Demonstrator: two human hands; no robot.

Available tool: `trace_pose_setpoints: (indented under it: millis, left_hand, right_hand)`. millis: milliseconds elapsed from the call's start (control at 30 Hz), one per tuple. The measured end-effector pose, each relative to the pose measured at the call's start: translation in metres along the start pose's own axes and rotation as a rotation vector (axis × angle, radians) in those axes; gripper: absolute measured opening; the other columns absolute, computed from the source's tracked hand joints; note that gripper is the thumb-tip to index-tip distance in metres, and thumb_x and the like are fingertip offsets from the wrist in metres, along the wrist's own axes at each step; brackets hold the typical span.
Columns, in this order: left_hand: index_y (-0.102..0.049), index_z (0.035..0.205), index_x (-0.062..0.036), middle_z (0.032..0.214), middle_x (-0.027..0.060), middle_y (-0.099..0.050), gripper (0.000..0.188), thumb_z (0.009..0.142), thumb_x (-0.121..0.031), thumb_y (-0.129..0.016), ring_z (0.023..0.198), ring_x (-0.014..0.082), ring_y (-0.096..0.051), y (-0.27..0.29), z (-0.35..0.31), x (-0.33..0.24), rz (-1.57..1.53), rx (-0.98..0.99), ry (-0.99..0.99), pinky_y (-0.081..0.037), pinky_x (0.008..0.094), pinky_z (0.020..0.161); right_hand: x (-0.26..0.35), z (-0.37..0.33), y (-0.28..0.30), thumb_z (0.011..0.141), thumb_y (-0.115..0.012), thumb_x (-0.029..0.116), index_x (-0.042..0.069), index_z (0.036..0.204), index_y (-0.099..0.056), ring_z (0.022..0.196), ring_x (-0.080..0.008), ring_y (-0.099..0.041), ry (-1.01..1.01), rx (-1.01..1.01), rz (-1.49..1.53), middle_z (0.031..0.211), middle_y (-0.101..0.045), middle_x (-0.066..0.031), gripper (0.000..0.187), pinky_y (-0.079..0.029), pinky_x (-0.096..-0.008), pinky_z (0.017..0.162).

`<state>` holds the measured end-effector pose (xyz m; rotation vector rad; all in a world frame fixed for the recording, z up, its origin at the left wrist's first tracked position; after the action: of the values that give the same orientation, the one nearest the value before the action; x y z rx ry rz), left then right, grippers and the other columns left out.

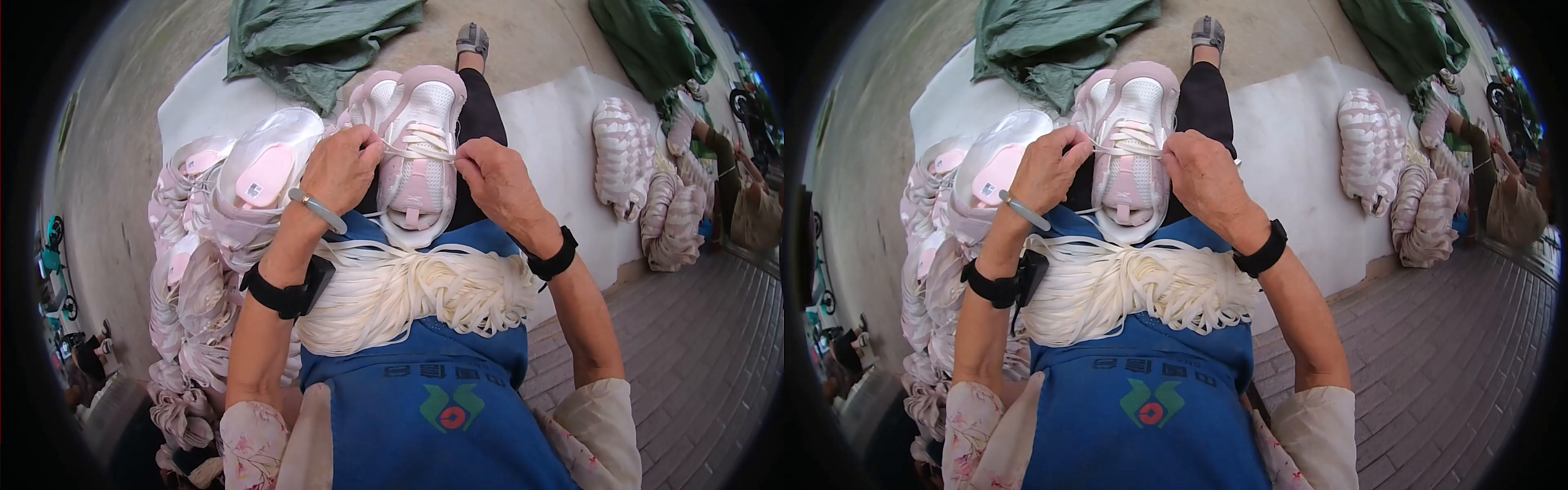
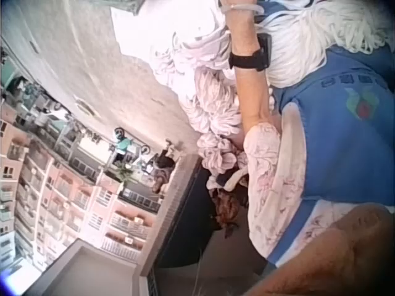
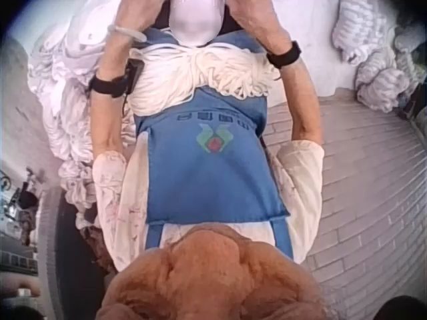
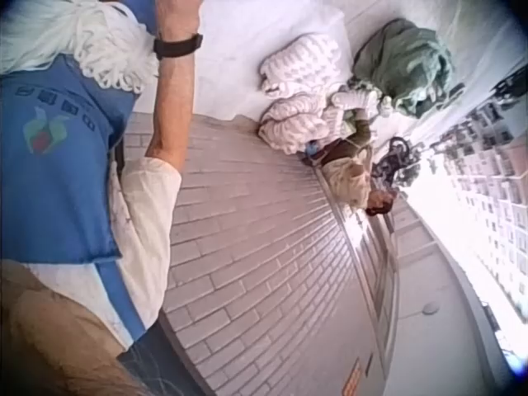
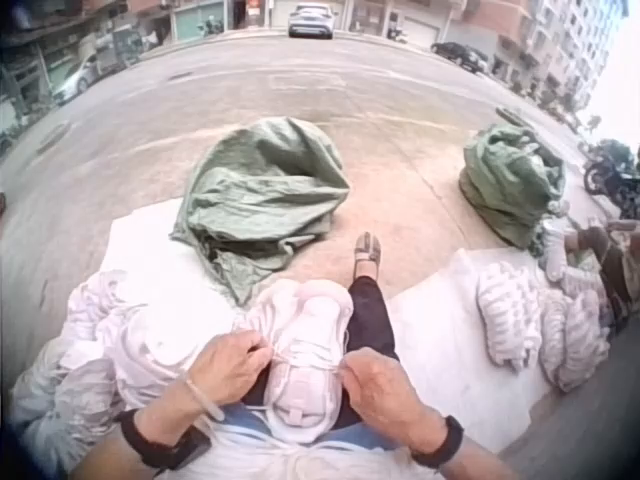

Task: Lacing a pair of pink and white sneakers while sitting on the ground.

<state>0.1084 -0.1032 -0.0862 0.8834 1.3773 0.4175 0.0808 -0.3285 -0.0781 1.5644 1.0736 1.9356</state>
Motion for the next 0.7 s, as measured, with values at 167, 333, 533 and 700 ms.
trace_pose_setpoints:
  millis: [167,333,533,700]
  left_hand:
    - [-0.062,0.086,-0.0001,0.069,0.0038,-0.056,0.024,0.089,-0.024,-0.060,0.047,0.0104,-0.052,0.001,0.002,-0.009,-0.397,0.180,0.411,-0.042,0.0233,0.037]
    - [-0.062,0.085,0.0022,0.071,0.0080,-0.059,0.022,0.087,-0.019,-0.062,0.052,0.0153,-0.055,-0.001,0.003,-0.007,-0.274,0.095,0.216,-0.046,0.0293,0.045]
    - [-0.063,0.085,0.0033,0.077,0.0122,-0.062,0.018,0.084,-0.014,-0.062,0.058,0.0188,-0.059,-0.003,0.011,-0.011,-0.008,0.027,-0.048,-0.048,0.0329,0.052]
    - [-0.063,0.085,0.0049,0.083,0.0097,-0.067,0.020,0.086,-0.015,-0.061,0.053,0.0130,-0.057,-0.002,0.006,0.000,-0.127,0.107,0.186,-0.048,0.0272,0.045]
  right_hand:
    - [-0.001,0.006,0.007,0.085,-0.060,0.012,-0.003,0.076,-0.058,0.067,-0.0358,-0.060,-0.631,0.214,0.459,0.073,-0.063,-0.0168,0.018,-0.048,-0.0389,0.063]
    - [0.001,0.001,0.000,0.085,-0.060,0.013,-0.004,0.080,-0.059,0.066,-0.0355,-0.060,-0.314,0.055,0.296,0.071,-0.061,-0.0187,0.018,-0.049,-0.0384,0.062]
    - [-0.004,0.000,-0.007,0.086,-0.060,0.014,-0.002,0.086,-0.063,0.070,-0.0351,-0.061,-0.232,-0.002,0.226,0.077,-0.062,-0.0189,0.016,-0.049,-0.0391,0.066]
    - [-0.007,-0.010,-0.014,0.087,-0.060,0.014,-0.001,0.086,-0.064,0.071,-0.0355,-0.062,-0.252,-0.064,0.265,0.077,-0.062,-0.0187,0.016,-0.049,-0.0400,0.067]
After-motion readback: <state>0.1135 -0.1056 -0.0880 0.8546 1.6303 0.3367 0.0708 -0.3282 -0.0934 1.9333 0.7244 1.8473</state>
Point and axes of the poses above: each hand's wrist, its own z-axis towards the middle knuckle, its own y-axis out of the back of the hand, x = y × z, the point moved 2 cm from there along z, towards the middle knuckle
